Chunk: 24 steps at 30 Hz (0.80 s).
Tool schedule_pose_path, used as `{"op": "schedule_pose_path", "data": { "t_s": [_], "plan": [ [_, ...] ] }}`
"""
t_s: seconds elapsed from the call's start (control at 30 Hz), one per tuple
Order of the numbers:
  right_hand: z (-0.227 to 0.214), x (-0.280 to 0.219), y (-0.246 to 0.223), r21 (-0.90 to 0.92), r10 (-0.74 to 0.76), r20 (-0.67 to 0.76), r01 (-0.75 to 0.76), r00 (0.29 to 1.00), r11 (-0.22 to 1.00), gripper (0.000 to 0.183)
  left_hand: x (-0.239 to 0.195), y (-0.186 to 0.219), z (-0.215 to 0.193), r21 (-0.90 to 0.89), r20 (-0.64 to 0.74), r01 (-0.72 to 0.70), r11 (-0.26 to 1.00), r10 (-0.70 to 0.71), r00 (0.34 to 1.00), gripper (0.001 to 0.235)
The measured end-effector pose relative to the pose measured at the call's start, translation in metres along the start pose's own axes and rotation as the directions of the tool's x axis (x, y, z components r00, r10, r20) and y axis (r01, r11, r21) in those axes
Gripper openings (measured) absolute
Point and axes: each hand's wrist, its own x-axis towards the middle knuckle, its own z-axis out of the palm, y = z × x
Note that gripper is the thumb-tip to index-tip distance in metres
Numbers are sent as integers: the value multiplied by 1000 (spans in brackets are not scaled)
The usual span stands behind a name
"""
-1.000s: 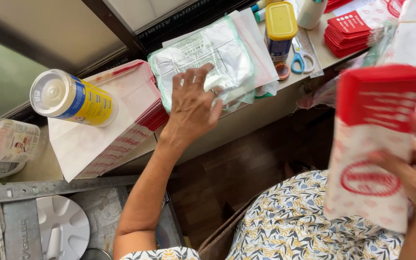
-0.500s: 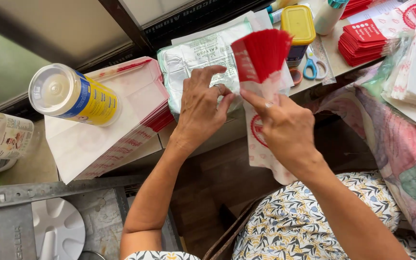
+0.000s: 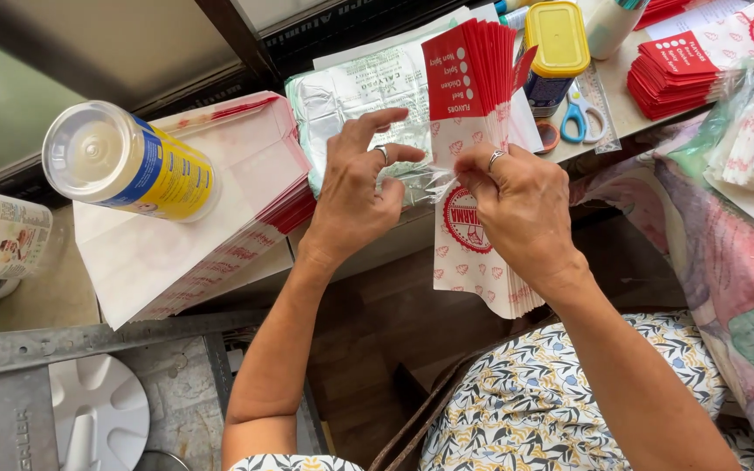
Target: Folding and stacking printed paper bags at a workstation.
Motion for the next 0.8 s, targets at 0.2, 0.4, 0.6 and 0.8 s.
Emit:
{"op": "schedule_pose_path", "data": {
  "t_s": [0.2,0.4,0.6,0.8],
  "plan": [
    [-4,-14,1,8,-39,10,39,999,999,14,-2,-26,24,310,-24,-53,949,63,998,11],
    [-8,-27,14,38,-44,9,44,999,998,14,7,-45,28,193,-67,-9,981,22,998,8],
    [-24,-51,22,24,-115,-51,117,992,993,15,10,-49,35,378,-24,-17,926,28,999,7],
    [-82,-98,16,9,-131,-106,133,986,991,18,5,-35,33,456,-71,-74,887,119,990,8]
  ]
}}
